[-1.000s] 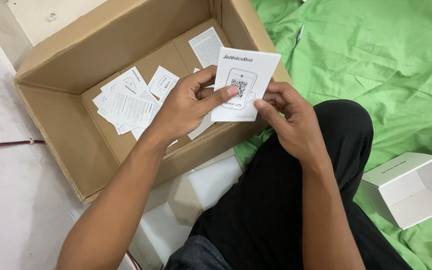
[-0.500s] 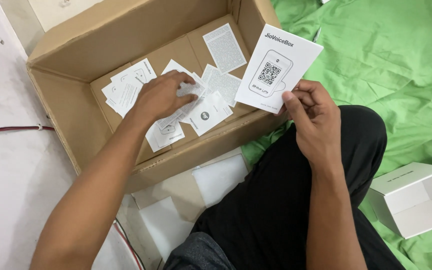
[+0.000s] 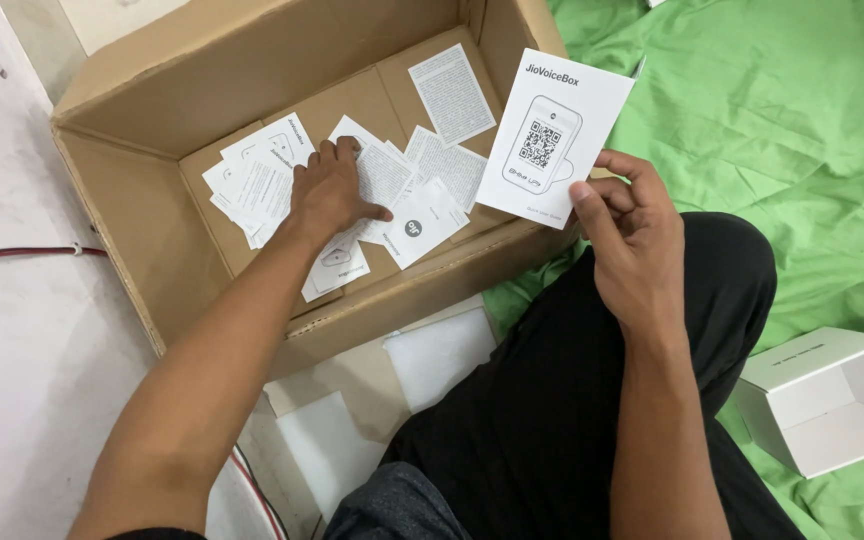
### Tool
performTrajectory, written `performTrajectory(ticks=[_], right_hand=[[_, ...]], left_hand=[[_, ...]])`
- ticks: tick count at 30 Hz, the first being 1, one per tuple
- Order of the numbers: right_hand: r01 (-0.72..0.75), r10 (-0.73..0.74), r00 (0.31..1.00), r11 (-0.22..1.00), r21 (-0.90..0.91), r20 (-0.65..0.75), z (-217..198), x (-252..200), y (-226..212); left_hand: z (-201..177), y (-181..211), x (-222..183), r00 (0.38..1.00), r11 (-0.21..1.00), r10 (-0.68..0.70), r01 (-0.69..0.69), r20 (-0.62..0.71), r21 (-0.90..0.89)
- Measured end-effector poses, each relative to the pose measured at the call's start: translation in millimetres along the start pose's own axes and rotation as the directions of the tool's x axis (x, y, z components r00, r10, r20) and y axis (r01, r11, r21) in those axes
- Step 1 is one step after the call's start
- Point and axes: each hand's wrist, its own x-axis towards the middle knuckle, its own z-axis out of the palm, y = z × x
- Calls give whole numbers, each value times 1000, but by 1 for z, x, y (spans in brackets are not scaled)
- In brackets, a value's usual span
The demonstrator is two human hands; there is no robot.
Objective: The person packages small white boxes with manuals and internal cardboard supports.
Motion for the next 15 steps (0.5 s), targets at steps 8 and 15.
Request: performTrajectory(ticks=[8, 15], right_hand=[[7, -7, 1000, 999, -33, 8, 0, -2, 1], [13, -12, 1000, 999, -51, 26, 1, -1, 0]], left_hand=[[-3, 5, -3, 999, 1000, -19, 19, 36, -5], [-8, 16, -16, 948, 958, 278, -260, -158, 121]])
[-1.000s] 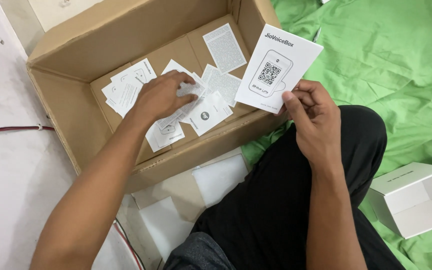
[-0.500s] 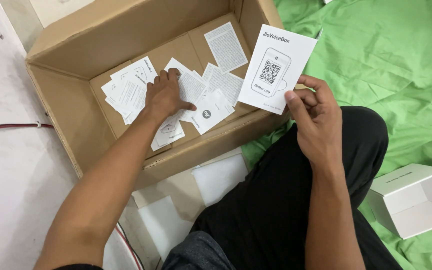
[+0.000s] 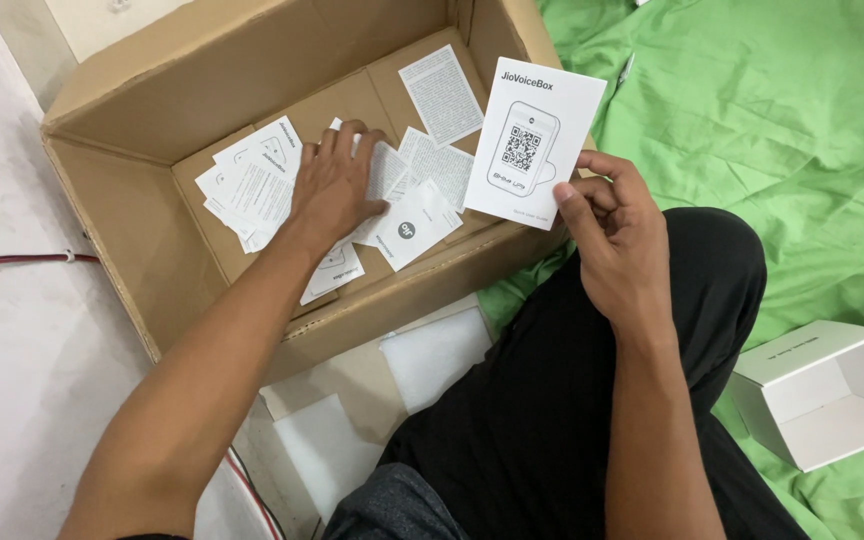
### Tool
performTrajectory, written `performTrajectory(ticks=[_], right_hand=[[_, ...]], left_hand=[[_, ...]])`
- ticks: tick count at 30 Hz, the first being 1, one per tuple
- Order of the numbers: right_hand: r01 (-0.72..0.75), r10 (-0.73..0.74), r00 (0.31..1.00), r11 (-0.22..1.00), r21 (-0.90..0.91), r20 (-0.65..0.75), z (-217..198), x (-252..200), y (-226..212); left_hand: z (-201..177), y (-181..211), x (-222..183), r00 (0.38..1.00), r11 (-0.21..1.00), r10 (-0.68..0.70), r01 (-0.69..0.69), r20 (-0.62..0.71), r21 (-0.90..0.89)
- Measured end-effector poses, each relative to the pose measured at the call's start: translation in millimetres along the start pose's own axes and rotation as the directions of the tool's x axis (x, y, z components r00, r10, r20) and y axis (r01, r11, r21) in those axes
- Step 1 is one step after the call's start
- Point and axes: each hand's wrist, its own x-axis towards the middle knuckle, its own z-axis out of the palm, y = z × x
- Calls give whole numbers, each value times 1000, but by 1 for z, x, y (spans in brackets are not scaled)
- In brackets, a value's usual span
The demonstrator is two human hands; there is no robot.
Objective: The person packages small white boxes with manuals and internal cardboard supports.
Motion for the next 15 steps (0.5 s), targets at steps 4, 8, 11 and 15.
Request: performTrajectory(ticks=[4, 8, 11, 15], right_hand=[[-14, 14, 1000, 999, -34, -6, 1, -1, -4], [-29, 28, 999, 998, -62, -17, 2, -2, -4], [-17, 17, 1000, 998, -60, -10, 1, -1, -5], [-8, 9, 1000, 998, -69, 7, 0, 0, -1]], left_hand=[[-5, 17, 2, 966, 965, 258, -257, 24, -43], [-2, 27, 12, 914, 929, 366, -370, 175, -15], [-7, 35, 21, 903, 931, 336, -361, 269, 49], [3, 27, 40, 896, 927, 347, -373, 278, 44]])
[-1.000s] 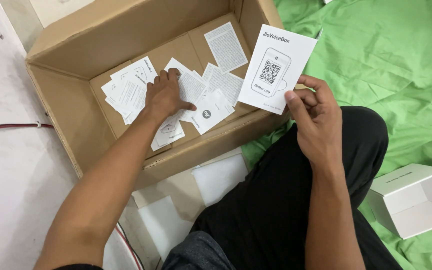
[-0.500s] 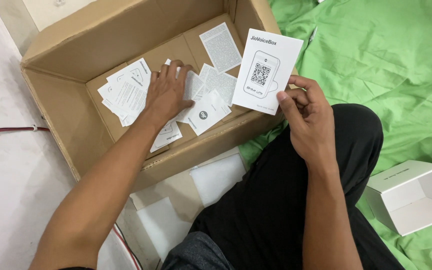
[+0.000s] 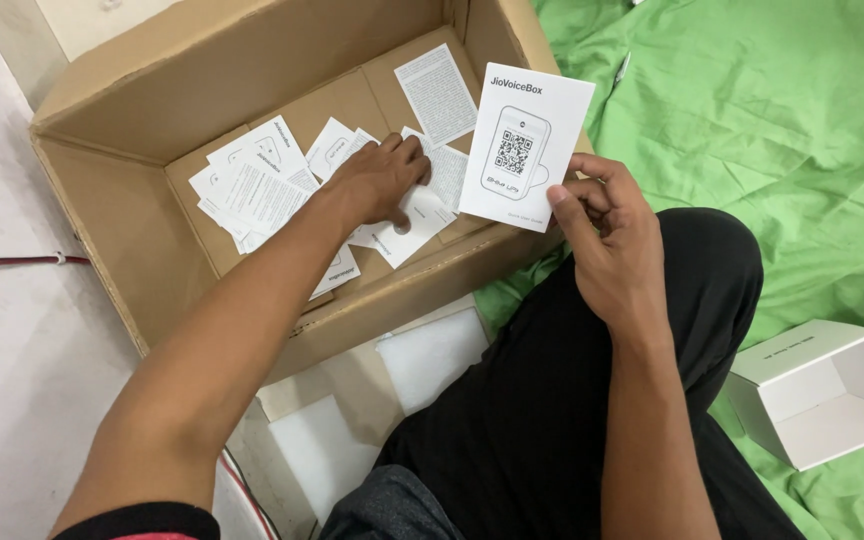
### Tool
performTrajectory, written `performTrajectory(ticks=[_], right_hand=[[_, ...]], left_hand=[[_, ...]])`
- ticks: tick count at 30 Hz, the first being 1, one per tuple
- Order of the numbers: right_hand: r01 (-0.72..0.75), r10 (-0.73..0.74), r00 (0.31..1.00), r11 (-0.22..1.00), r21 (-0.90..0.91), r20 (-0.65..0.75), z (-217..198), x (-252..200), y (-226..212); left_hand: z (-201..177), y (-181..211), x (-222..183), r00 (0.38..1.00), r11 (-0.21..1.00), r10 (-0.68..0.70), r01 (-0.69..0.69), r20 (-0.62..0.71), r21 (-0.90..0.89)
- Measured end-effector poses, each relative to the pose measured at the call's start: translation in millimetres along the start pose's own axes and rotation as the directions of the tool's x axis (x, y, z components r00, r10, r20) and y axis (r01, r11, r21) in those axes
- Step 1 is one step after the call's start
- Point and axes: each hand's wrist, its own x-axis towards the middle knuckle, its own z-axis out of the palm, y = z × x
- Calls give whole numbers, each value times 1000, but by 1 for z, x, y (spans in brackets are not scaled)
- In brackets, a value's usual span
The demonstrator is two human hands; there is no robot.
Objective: The person packages small white boxes with manuals and internal cardboard supports.
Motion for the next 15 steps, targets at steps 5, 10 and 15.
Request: performTrajectory(ticks=[5, 10, 15], right_hand=[[10, -10, 1000, 1000, -6, -29, -1, 0, 0], [12, -3, 998, 991, 135, -67, -1, 0, 4], [71, -43, 988, 980, 185, -149, -1, 1, 1]], left_hand=[[-36, 8, -17, 988, 934, -157, 146, -8, -326], [-58, 2, -33, 947, 799, -308, 206, -91, -565], [-88, 22, -56, 884, 517, -361, -76, -298, -852]])
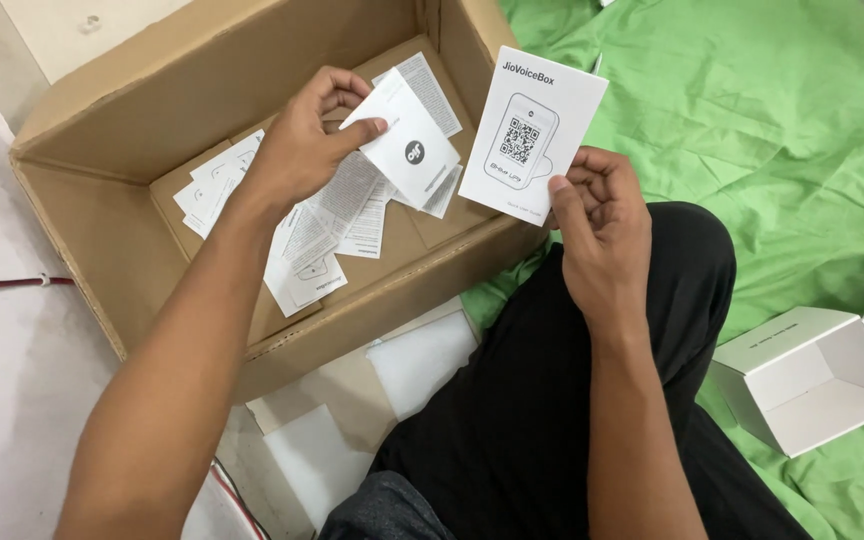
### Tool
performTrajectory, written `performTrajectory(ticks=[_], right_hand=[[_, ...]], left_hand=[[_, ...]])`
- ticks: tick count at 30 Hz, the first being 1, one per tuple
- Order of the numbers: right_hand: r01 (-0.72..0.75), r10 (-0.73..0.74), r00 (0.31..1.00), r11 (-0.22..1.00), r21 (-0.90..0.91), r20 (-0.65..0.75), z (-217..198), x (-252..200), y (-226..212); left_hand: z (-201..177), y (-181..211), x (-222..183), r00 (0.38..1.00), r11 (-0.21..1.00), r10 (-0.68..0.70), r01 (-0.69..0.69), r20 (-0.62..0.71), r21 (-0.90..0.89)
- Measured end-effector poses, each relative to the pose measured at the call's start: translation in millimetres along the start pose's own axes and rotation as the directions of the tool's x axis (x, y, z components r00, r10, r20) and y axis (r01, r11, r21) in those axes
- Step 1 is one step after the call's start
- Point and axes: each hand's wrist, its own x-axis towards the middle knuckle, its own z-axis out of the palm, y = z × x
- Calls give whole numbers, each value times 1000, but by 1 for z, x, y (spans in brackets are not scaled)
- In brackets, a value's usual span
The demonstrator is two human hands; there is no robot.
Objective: The person packages small white boxes with manuals and internal cardboard supports.
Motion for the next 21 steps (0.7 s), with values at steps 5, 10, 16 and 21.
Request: performTrajectory(ticks=[5, 10, 16, 21], right_hand=[[92, -86, 994, 992, 85, -75, -12, -4, 19], [180, -135, 955, 972, 153, -263, -7, -9, -10], [164, -111, 952, 972, 169, -287, -12, -32, -10], [106, -28, 945, 969, 224, -327, -16, -52, -32]], left_hand=[[11, 17, -13, 995, 944, 102, -102, -15, -315], [30, 39, -24, 993, 851, 105, -118, -55, -512], [87, 75, -44, 998, 767, 46, -66, -47, -638], [146, 90, -62, 990, 885, 137, -134, -26, -446]])
